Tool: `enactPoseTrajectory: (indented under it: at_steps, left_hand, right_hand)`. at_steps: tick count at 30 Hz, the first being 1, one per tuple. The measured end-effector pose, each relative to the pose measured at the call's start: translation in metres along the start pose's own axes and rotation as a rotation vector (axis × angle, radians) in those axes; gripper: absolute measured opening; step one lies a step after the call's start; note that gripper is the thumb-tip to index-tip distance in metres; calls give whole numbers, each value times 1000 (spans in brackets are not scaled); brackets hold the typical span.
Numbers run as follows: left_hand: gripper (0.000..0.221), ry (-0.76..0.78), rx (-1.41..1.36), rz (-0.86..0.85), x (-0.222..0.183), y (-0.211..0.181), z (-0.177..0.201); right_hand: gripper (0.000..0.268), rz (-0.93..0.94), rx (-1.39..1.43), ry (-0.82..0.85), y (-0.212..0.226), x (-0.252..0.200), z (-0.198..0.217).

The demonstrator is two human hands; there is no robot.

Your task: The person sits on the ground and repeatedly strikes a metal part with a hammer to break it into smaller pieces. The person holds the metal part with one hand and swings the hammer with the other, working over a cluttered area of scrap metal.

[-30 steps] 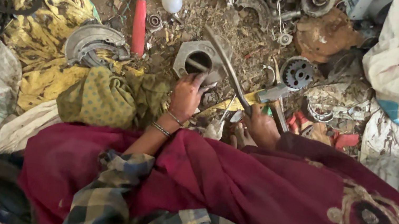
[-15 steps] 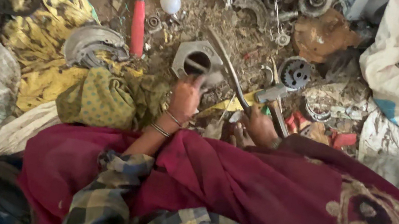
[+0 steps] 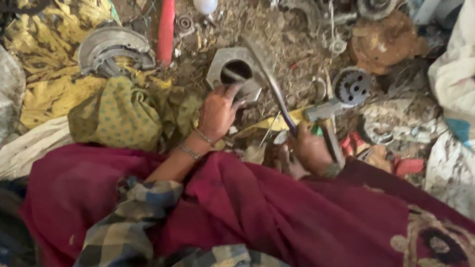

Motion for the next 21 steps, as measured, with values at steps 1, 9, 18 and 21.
enactPoseTrajectory:
  at_steps: [1, 9, 18, 21]
  left_hand:
    - [45, -7, -10, 25, 5, 0, 0]
    - [46, -16, 9, 6, 1, 8, -7]
    - [50, -17, -17, 0, 10, 4, -1]
    - [51, 9, 47, 27, 4, 5, 1]
  right_hand:
    - [38, -73, 70, 3, -3, 7, -5]
    - [19, -171, 1126, -531, -38, 8, 45]
    - [27, 434, -928, -436, -34, 23, -24]
    - [24, 207, -402, -618, -15, 12, -5]
Point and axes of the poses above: each hand's wrist, its own x-axis towards the middle knuckle, its own z-axis out of the back of the hand, y = z × x, the point moved 1 cm from there along x, towards the middle knuckle, and after that the axes turned 5 degrees about y, right-handed, at the moved point
